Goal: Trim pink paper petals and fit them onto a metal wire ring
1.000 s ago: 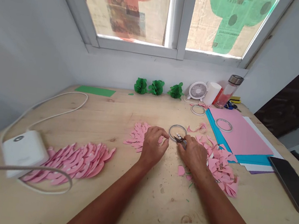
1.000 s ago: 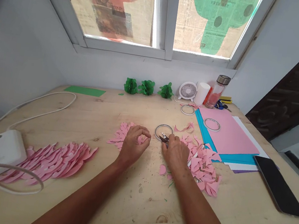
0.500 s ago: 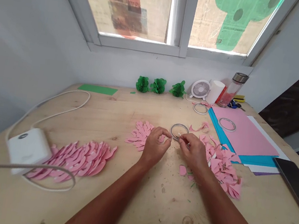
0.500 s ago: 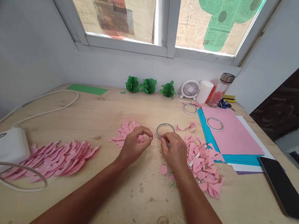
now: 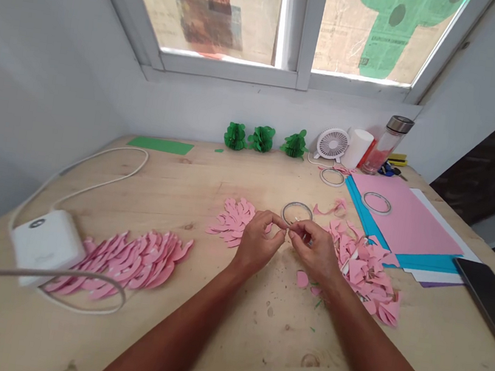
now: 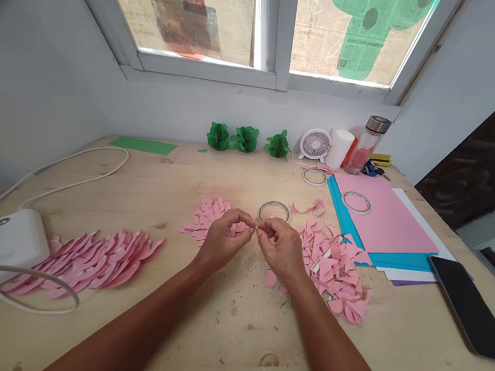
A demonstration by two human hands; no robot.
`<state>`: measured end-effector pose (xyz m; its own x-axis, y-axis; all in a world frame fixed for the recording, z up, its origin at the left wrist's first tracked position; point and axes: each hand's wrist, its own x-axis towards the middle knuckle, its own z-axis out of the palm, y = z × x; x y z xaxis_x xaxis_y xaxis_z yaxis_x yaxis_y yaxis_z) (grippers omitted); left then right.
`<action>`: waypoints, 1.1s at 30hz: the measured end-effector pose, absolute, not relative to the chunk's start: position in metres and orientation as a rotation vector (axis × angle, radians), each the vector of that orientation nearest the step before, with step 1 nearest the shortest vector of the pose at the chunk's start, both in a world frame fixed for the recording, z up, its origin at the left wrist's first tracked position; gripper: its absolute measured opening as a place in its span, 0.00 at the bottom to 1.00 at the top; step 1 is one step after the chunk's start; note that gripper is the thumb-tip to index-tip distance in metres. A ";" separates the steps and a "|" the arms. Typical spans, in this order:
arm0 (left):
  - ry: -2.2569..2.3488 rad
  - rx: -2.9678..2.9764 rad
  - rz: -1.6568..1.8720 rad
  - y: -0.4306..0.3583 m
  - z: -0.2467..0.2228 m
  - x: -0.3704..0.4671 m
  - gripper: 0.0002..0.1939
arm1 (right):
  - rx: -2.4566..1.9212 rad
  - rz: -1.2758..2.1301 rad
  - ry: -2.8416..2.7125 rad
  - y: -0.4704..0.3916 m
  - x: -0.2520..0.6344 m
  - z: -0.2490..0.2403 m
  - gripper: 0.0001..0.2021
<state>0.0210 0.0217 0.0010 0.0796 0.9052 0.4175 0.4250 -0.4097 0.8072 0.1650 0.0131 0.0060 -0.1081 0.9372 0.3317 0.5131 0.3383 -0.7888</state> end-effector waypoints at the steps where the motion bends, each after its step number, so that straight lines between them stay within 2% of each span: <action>1: 1.310 1.882 1.292 0.022 0.001 0.021 0.05 | -1.304 0.630 -1.756 0.013 0.165 0.006 0.06; 6: 1.290 1.910 1.239 0.020 0.003 0.022 0.05 | -1.338 0.616 -1.767 0.014 0.164 0.006 0.06; 10: 1.321 1.886 1.256 0.023 0.002 0.017 0.10 | -1.345 0.603 -1.741 0.014 0.165 0.006 0.05; 15: 1.594 1.836 1.330 0.039 0.000 -0.004 0.09 | -1.428 0.627 -1.639 0.016 0.167 0.003 0.05; 22: 1.855 2.270 0.878 0.046 -0.013 -0.011 0.05 | -1.434 0.672 -1.579 0.017 0.168 0.001 0.07; 27: 1.855 2.399 0.813 0.040 -0.020 -0.004 0.02 | -1.439 0.663 -1.591 0.016 0.168 0.003 0.07; 33: 1.807 2.372 0.795 0.039 -0.019 -0.001 0.04 | -1.419 0.660 -1.599 0.017 0.168 0.001 0.08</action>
<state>-0.0011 0.0392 -0.0195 0.1820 0.9137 0.3633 0.8852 -0.3132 0.3441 0.1676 0.0170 0.0007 0.0327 0.9653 0.2592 0.5017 0.2085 -0.8396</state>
